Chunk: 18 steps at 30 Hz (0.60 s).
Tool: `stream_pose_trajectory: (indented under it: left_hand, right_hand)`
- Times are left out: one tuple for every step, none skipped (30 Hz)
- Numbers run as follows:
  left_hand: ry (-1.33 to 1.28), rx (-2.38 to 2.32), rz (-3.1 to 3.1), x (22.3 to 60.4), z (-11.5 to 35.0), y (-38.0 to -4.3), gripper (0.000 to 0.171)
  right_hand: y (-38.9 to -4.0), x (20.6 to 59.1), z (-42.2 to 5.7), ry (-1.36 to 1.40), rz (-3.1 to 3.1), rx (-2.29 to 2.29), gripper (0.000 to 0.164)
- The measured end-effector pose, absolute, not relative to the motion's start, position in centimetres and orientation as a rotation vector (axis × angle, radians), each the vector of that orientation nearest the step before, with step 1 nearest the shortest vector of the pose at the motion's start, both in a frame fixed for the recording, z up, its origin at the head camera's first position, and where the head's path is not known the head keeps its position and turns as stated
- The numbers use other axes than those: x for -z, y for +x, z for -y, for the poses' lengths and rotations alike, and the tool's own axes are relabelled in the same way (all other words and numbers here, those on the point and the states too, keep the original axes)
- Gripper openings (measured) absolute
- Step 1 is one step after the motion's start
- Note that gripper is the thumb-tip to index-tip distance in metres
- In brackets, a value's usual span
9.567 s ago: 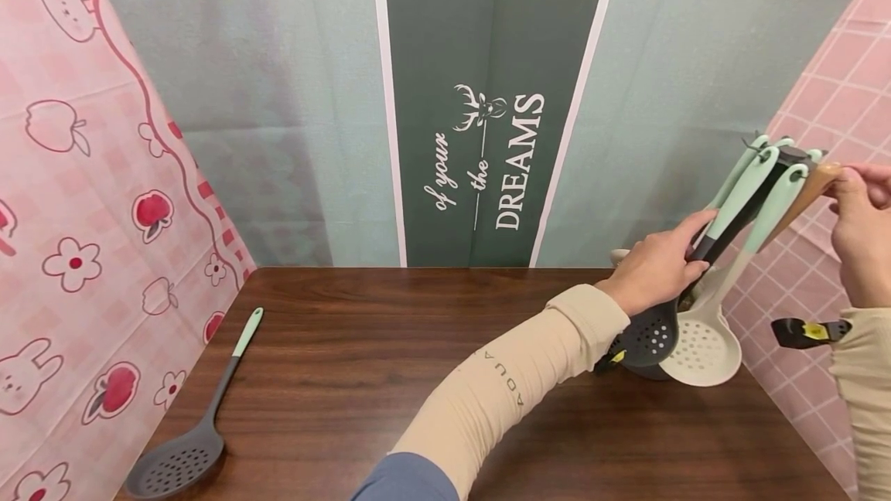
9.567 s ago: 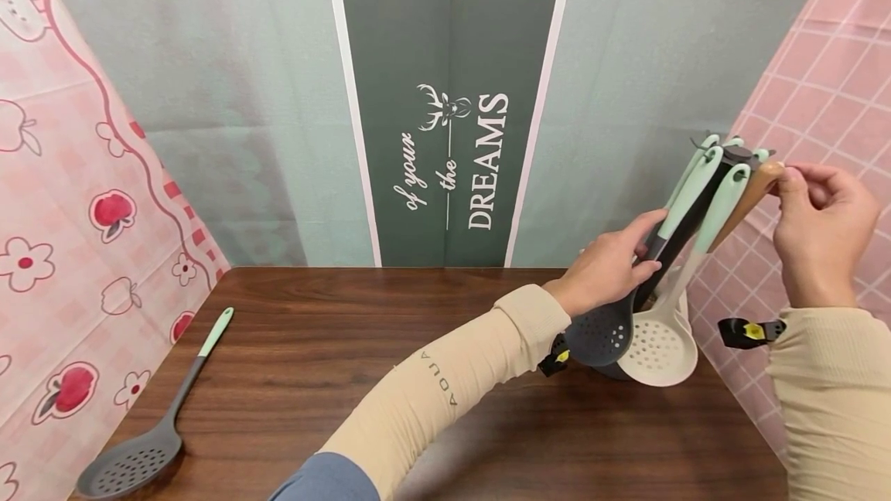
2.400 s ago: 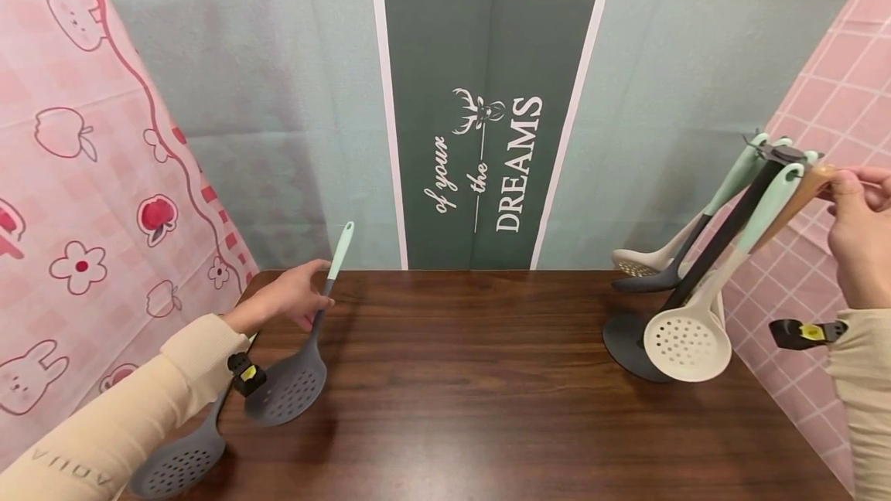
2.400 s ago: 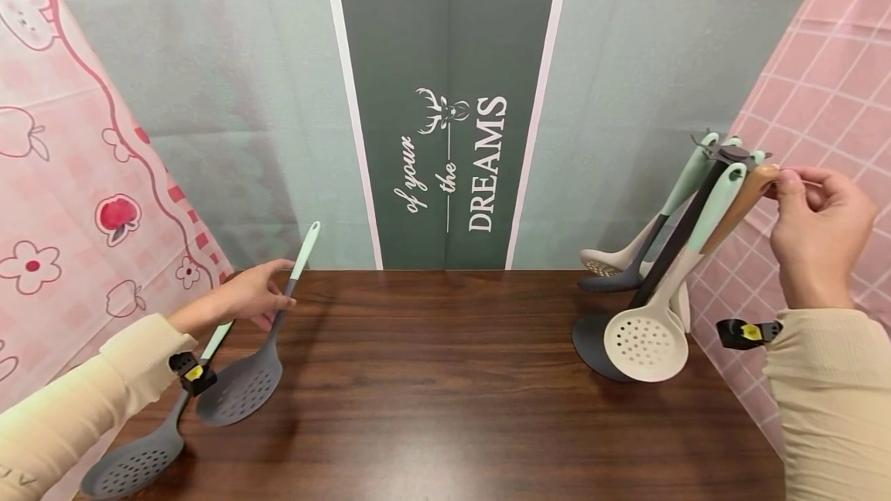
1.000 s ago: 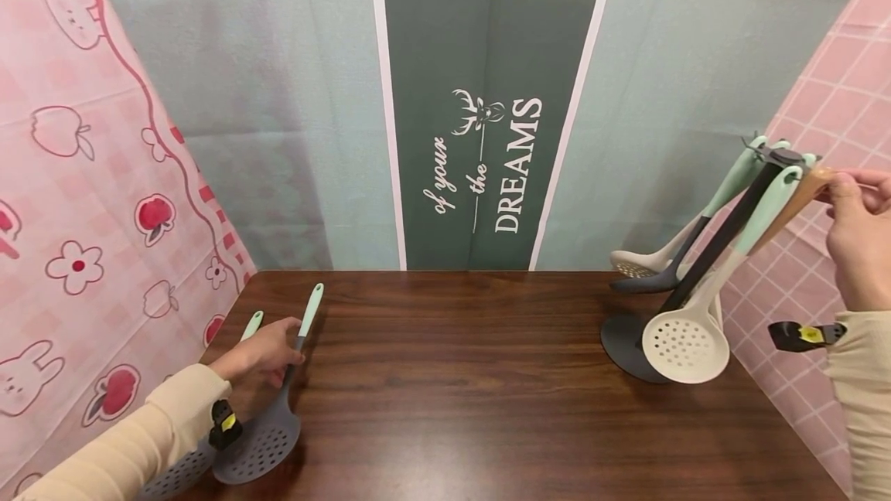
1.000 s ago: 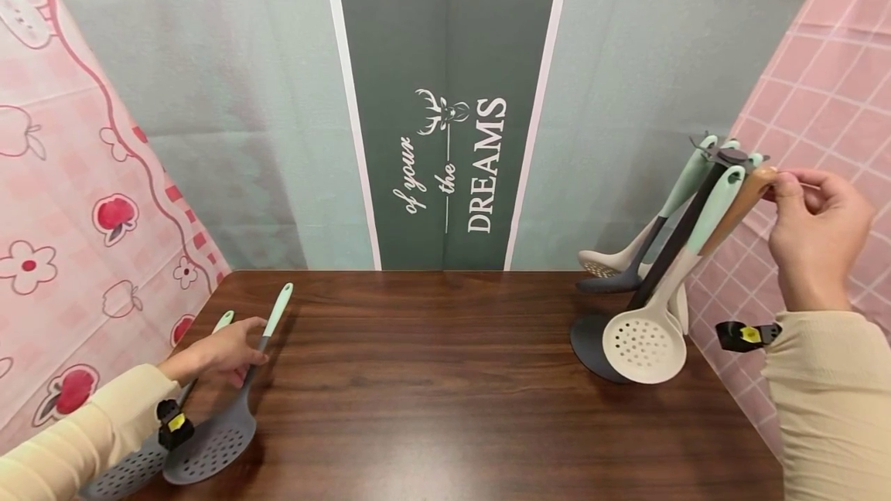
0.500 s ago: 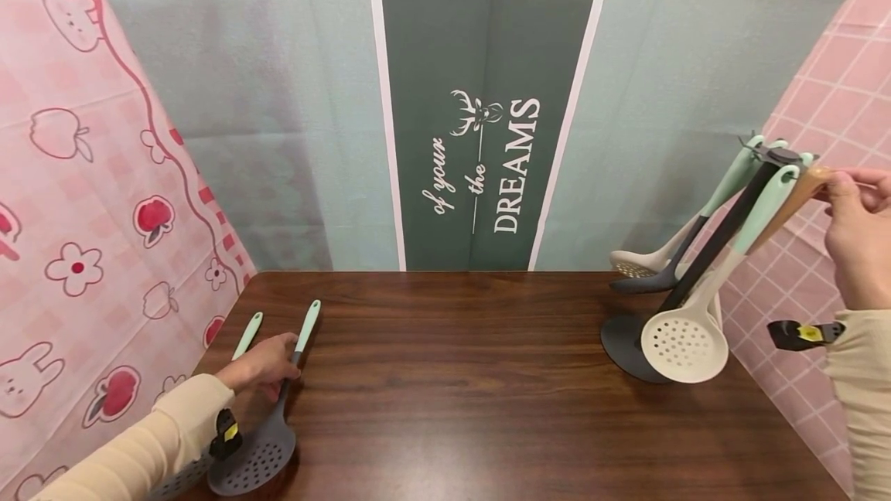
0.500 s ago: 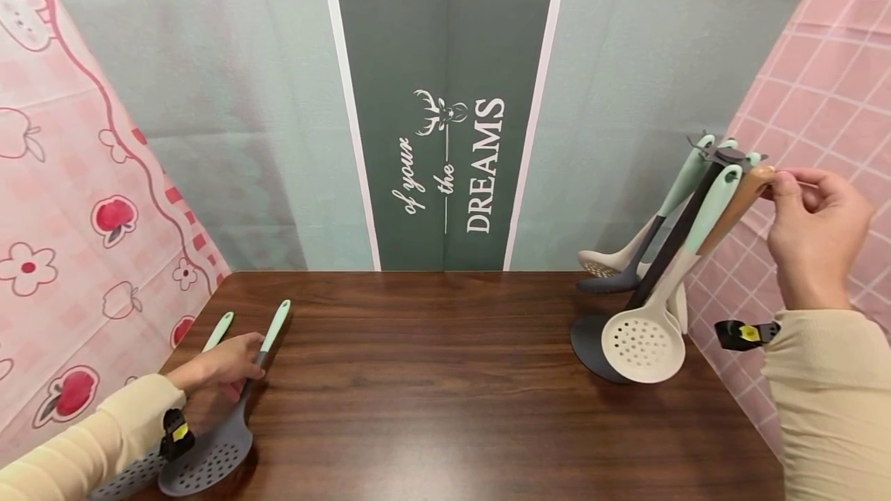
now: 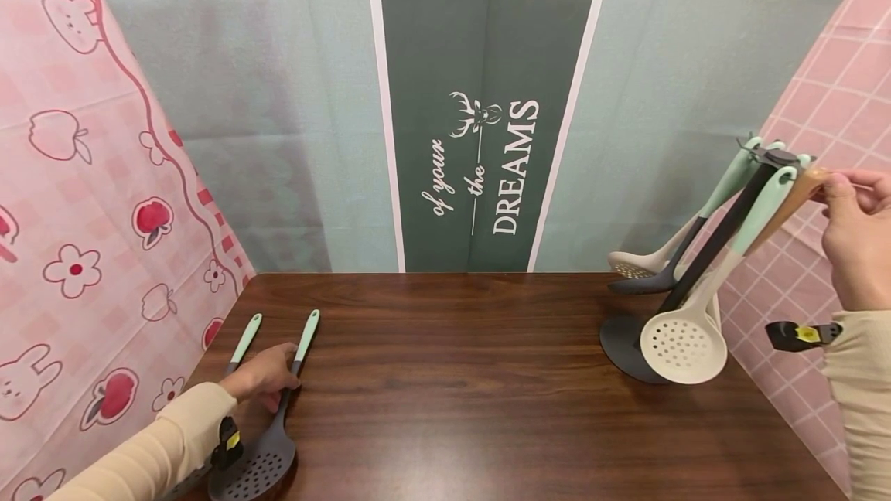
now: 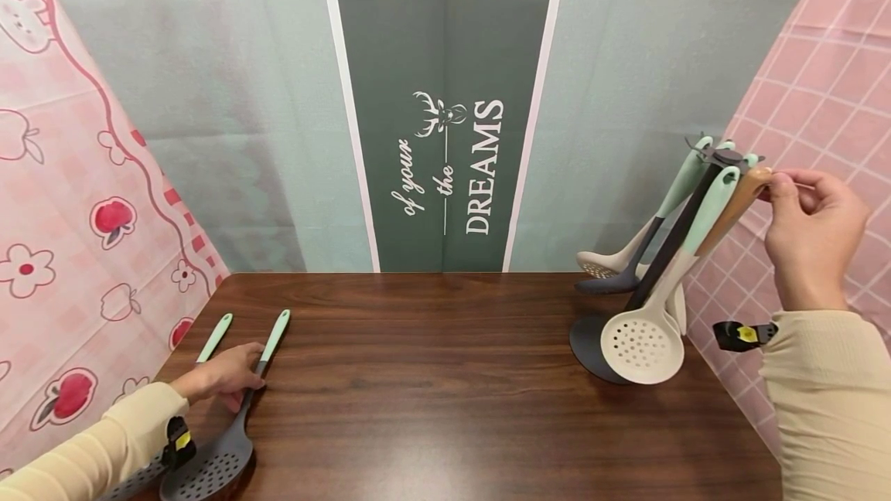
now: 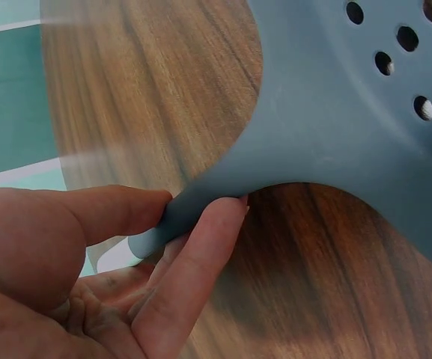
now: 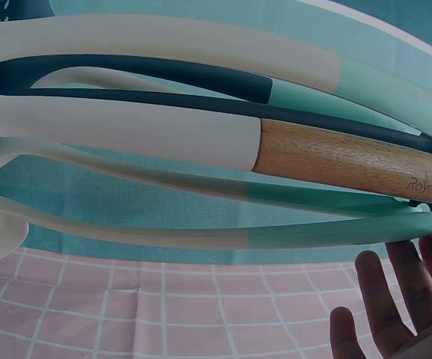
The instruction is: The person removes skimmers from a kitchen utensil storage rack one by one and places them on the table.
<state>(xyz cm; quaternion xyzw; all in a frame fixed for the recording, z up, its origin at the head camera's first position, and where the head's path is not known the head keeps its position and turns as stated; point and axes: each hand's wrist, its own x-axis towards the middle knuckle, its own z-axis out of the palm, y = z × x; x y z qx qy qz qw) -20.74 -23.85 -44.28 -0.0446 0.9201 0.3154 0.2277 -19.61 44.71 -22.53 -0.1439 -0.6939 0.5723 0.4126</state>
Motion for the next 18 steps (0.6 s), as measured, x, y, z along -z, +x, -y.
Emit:
stream_pose_trajectory:
  left_hand:
    - [-0.123,-0.879,-2.533,44.33,23.88,-20.72,0.063]
    - [-0.131,-0.880,-2.533,44.41,23.92,-20.72,0.062]
    - [-0.133,-0.880,-2.534,44.46,23.97,-20.71,0.062]
    - [-0.133,-0.879,-2.535,44.49,23.99,-20.69,0.063]
    - [-0.140,-0.880,-2.536,44.52,24.01,-20.68,0.063]
    - [-0.140,-0.881,-2.536,44.53,24.02,-20.66,0.063]
    - [-0.138,-0.880,-2.538,44.55,24.04,-20.66,0.063]
    - [-0.137,-0.879,-2.539,44.60,24.07,-20.67,0.063]
    - [-0.134,-0.878,-2.541,44.59,24.07,-20.65,0.063]
    - [-0.134,-0.877,-2.544,44.60,24.07,-20.64,0.063]
    - [-0.138,-0.874,-2.547,44.63,24.06,-20.65,0.063]
    - [-0.134,-0.869,-2.551,44.65,24.06,-20.63,0.063]
    - [-0.134,-0.864,-2.554,44.70,24.06,-20.64,0.063]
    - [-0.138,-0.858,-2.557,44.72,24.05,-20.64,0.064]
    - [-0.141,-0.852,-2.560,44.72,24.02,-20.64,0.064]
    - [-0.143,-0.847,-2.564,44.74,24.00,-20.64,0.064]
    - [-0.143,-0.841,-2.567,44.77,23.99,-20.66,0.064]
    - [-0.142,-0.838,-2.569,44.80,23.99,-20.67,0.065]
  right_hand:
    - [-19.57,22.52,-44.67,-0.365,1.746,-1.439,0.022]
    - [-19.54,22.50,-44.64,-0.366,1.744,-1.442,0.022]
    - [-19.54,22.48,-44.60,-0.363,1.734,-1.452,0.022]
    - [-19.53,22.48,-44.57,-0.363,1.733,-1.452,0.022]
    - [-19.53,22.48,-44.55,-0.363,1.733,-1.452,0.022]
    - [-19.53,22.47,-44.54,-0.361,1.729,-1.454,0.022]
    - [-19.54,22.47,-44.53,-0.357,1.719,-1.466,0.022]
    - [-19.56,22.47,-44.53,-0.352,1.712,-1.473,0.022]
    - [-19.57,22.50,-44.53,-0.350,1.715,-1.466,0.022]
    - [-19.57,22.52,-44.55,-0.349,1.713,-1.470,0.022]
    - [-19.57,22.54,-44.57,-0.345,1.704,-1.483,0.022]
    - [-19.59,22.55,-44.60,-0.344,1.705,-1.482,0.022]
    - [-19.59,22.56,-44.63,-0.344,1.702,-1.489,0.022]
    - [-19.60,22.55,-44.68,-0.346,1.703,-1.491,0.021]
    - [-19.62,22.55,-44.71,-0.346,1.701,-1.496,0.021]
    - [-19.64,22.54,-44.76,-0.344,1.695,-1.505,0.021]
    - [-19.67,22.54,-44.79,-0.343,1.694,-1.507,0.021]
    - [-19.70,22.53,-44.84,-0.346,1.702,-1.499,0.020]
